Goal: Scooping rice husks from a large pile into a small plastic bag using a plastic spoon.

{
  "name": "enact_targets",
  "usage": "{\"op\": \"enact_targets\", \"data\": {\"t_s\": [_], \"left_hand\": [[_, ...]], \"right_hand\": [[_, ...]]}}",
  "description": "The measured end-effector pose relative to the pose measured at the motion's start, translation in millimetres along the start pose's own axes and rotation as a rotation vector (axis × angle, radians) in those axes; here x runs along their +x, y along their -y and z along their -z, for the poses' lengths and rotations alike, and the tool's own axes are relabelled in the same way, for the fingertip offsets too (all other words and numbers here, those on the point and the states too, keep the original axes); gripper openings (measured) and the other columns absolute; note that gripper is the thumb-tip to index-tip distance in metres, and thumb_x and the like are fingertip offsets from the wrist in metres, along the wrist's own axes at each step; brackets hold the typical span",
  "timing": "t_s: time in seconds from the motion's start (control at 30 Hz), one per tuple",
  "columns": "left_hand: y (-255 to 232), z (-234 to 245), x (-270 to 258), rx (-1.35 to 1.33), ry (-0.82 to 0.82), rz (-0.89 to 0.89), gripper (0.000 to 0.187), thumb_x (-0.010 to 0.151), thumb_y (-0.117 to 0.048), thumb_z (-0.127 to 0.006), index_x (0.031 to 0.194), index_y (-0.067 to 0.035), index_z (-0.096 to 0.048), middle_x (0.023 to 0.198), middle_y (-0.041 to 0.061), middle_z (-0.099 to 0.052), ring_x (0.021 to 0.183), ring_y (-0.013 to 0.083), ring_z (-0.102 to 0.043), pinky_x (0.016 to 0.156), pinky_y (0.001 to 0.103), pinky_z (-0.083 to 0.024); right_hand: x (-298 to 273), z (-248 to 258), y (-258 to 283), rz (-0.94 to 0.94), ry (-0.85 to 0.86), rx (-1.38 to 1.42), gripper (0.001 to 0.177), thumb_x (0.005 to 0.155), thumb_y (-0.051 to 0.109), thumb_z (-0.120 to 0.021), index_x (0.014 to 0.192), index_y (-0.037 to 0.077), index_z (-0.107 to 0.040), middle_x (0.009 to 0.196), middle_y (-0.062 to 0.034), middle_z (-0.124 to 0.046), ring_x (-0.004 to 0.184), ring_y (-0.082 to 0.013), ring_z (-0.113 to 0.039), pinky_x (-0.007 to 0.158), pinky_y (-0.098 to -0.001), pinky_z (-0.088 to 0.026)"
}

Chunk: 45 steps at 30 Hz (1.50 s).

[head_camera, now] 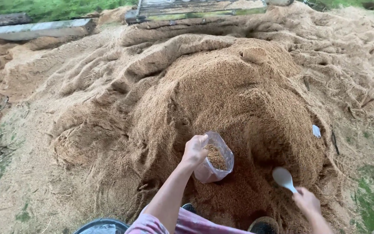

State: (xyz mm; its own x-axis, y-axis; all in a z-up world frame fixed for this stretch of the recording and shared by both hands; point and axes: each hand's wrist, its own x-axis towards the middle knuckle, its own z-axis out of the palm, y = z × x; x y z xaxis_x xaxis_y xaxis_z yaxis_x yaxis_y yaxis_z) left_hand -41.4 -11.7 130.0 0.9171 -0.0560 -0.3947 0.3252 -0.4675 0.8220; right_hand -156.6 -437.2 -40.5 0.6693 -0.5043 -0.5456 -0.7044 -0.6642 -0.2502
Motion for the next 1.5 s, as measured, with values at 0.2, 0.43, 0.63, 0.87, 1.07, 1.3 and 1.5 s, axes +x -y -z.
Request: {"op": "enact_targets", "data": {"t_s": [0.2,0.43,0.63,0.87,1.07,1.3,1.5], "left_hand": [[1.1,-1.7,4.2,0.001,0.003,-0.009,0.069,0.081,0.016,-0.059,0.146,-0.006,-0.053,0.150,0.009,-0.056,0.140,0.0229,-0.054,0.118,0.027,-0.041],[6.0,2.3,3.4,0.041,0.005,-0.038,0.068,0.082,0.013,-0.059,0.147,-0.008,-0.053,0.149,0.006,-0.057,0.140,0.0218,-0.054,0.120,0.027,-0.039],[-8.6,5.8,-2.3,-0.001,0.055,0.026,0.073,0.082,0.019,-0.056,0.149,-0.009,-0.050,0.154,0.005,-0.053,0.143,0.0209,-0.050,0.121,0.025,-0.038],[-19.0,6.0,-9.3,-0.030,0.063,0.014,0.075,0.081,0.024,-0.052,0.150,-0.005,-0.046,0.156,0.010,-0.050,0.144,0.0234,-0.049,0.122,0.029,-0.037],[7.1,-11.6,16.4,0.013,0.038,0.093,0.069,0.086,0.017,-0.055,0.149,-0.011,-0.051,0.150,0.005,-0.055,0.137,0.0206,-0.054,0.115,0.028,-0.047],[72.8,-36.6,70.3,0.145,-0.090,-0.151,0.054,0.077,-0.014,-0.063,0.129,-0.025,-0.071,0.131,0.003,-0.070,0.127,0.0273,-0.062,0.107,0.042,-0.052],[79.9,-33.7,71.9,0.152,-0.095,-0.122,0.052,0.076,-0.019,-0.067,0.127,-0.028,-0.072,0.128,0.001,-0.072,0.126,0.0263,-0.063,0.107,0.041,-0.053]], "right_hand": [[45.0,-57.9,-27.4,-0.158,0.039,-0.041,0.047,0.086,0.032,-0.056,0.129,0.032,-0.073,0.114,-0.0067,-0.084,0.104,-0.0305,-0.076,0.085,-0.0379,-0.057],[36.1,-75.8,58.6,-0.011,-0.024,0.288,0.046,0.086,0.037,-0.056,0.126,0.025,-0.076,0.093,-0.0118,-0.082,0.082,-0.0280,-0.077,0.074,-0.0386,-0.050],[27.6,-68.0,88.0,-0.020,0.032,0.944,0.026,0.101,0.013,-0.062,0.124,0.007,-0.072,0.089,-0.0124,-0.075,0.057,-0.0126,-0.053,0.055,-0.0250,-0.046],[-48.6,11.4,139.3,0.113,0.087,0.937,0.036,0.099,0.006,-0.063,0.134,0.008,-0.067,0.093,-0.0125,-0.073,0.066,-0.0158,-0.054,0.064,-0.0289,-0.048],[-109.9,57.7,170.7,0.424,0.196,0.952,0.035,0.101,0.008,-0.059,0.135,0.002,-0.066,0.092,-0.0168,-0.071,0.072,-0.0188,-0.055,0.070,-0.0315,-0.047],[-148.6,64.2,190.2,0.871,-0.175,0.441,0.026,0.097,0.019,-0.067,0.120,0.019,-0.077,0.093,-0.0095,-0.079,0.071,-0.0174,-0.071,0.069,-0.0311,-0.059],[-166.6,68.2,197.0,1.107,-0.649,-0.206,0.021,0.102,0.034,-0.059,0.103,0.021,-0.076,0.098,-0.0026,-0.078,0.092,-0.0138,-0.075,0.096,-0.0306,-0.051]]}}
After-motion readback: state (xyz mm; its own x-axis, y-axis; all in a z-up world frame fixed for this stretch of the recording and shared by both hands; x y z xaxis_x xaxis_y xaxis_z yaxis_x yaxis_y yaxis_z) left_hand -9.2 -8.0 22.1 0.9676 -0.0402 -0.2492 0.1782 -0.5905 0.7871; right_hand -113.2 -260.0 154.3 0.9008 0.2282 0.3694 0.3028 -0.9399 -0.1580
